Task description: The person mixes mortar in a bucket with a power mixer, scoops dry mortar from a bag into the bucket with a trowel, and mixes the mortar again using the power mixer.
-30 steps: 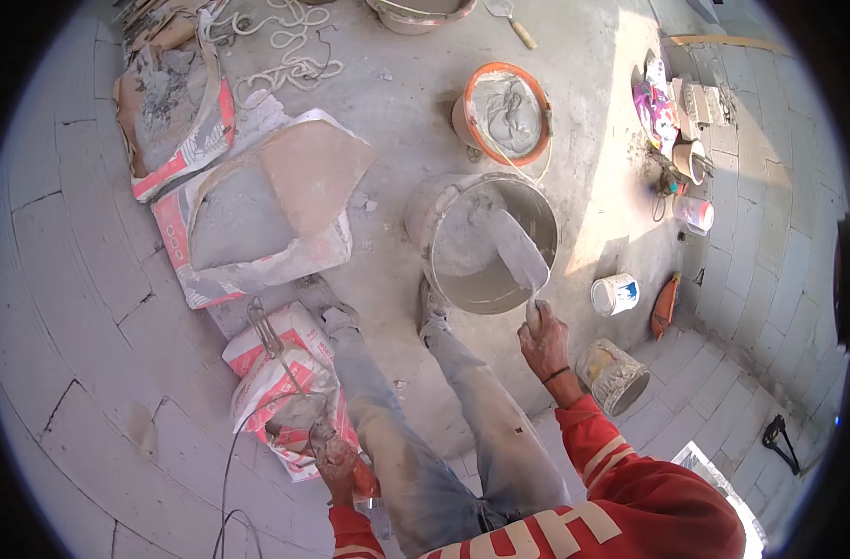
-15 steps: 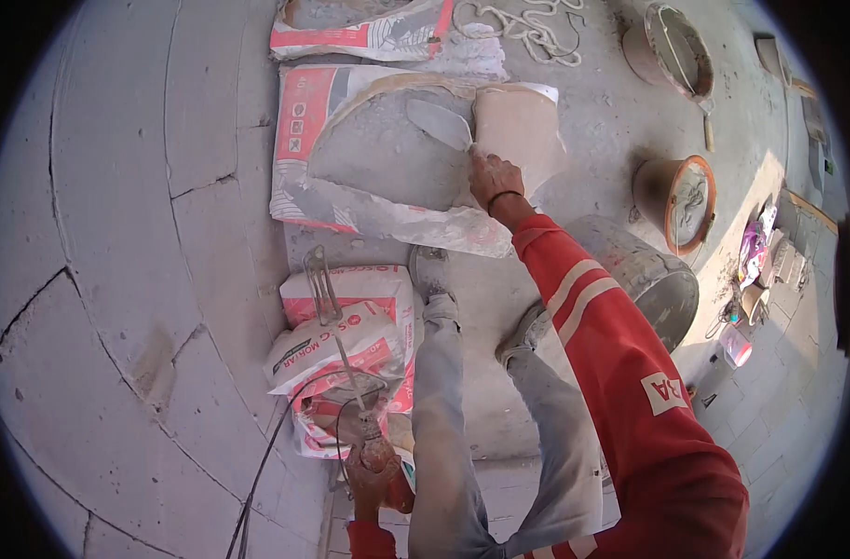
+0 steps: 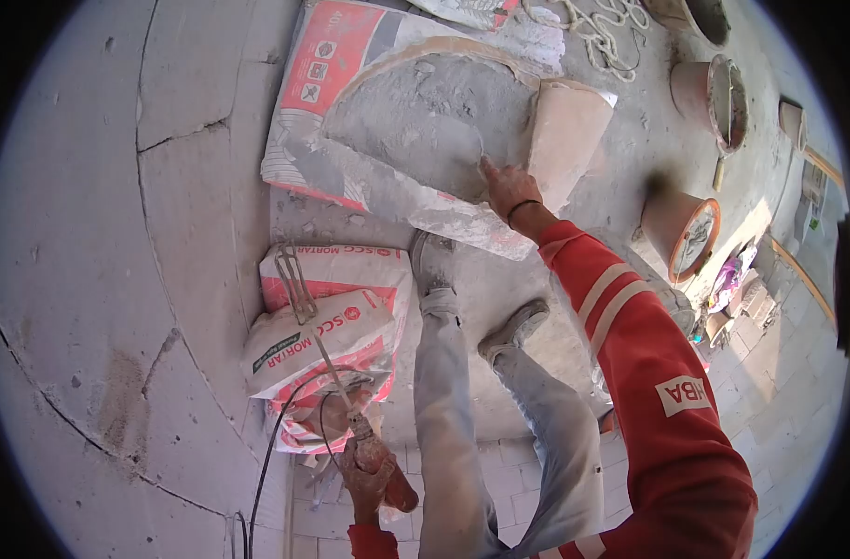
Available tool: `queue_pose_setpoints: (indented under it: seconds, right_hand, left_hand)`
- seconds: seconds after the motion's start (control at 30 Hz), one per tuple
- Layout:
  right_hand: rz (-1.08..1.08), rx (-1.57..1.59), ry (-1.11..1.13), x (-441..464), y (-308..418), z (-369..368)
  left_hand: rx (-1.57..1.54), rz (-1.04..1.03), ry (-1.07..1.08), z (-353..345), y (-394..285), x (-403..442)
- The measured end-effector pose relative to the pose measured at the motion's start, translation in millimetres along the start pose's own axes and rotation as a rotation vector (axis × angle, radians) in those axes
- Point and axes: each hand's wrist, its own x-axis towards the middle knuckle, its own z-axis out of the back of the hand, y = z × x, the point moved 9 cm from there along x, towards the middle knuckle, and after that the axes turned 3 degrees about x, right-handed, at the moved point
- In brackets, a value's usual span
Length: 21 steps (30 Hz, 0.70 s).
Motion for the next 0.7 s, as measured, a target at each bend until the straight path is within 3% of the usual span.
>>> queue_pose_setpoints:
  seconds: [0.07,0.17,0.23,0.3,0.4,0.47,0.57,0.63,0.7]
  right_hand:
    - [0.158,-0.079,0.076,-4.4,9.7,-13.7]
    - [0.117,0.021,0.128,4.0,8.0,-16.0]
    - [0.102,0.076,0.368,20.0,5.2,-19.1]
    - [0.290,0.128,0.263,40.2,9.6,-21.3]
    - [0.322,0.071,0.445,57.0,13.9,-31.6]
    - [0.330,0.097,0.437,37.9,12.4,-34.1]
    - [0.392,0.183,0.421,56.1,11.3,-51.4]
    - [0.314,0.092,0.399,71.9,29.8,-52.8]
    - [0.374,0.133,0.353,66.9,37.5,-37.1]
  left_hand:
    - [-0.317,0.109,0.148,-20.8,2.3,15.7]
    - [-0.246,0.147,0.057,-17.0,1.5,14.7]
    - [-0.271,0.141,0.085,-24.2,9.7,13.5]
    - [-0.294,0.144,0.050,-22.5,4.3,12.7]
    - [-0.383,0.218,-0.001,-28.0,-15.7,15.4]
    - [-0.506,0.374,0.071,-43.1,-9.4,7.8]
    - [-0.516,0.281,0.060,-50.0,12.5,2.6]
    - [-0.525,0.301,0.089,-39.9,0.1,2.6]
    - [-0.595,0.347,0.091,-46.5,-18.4,9.6]
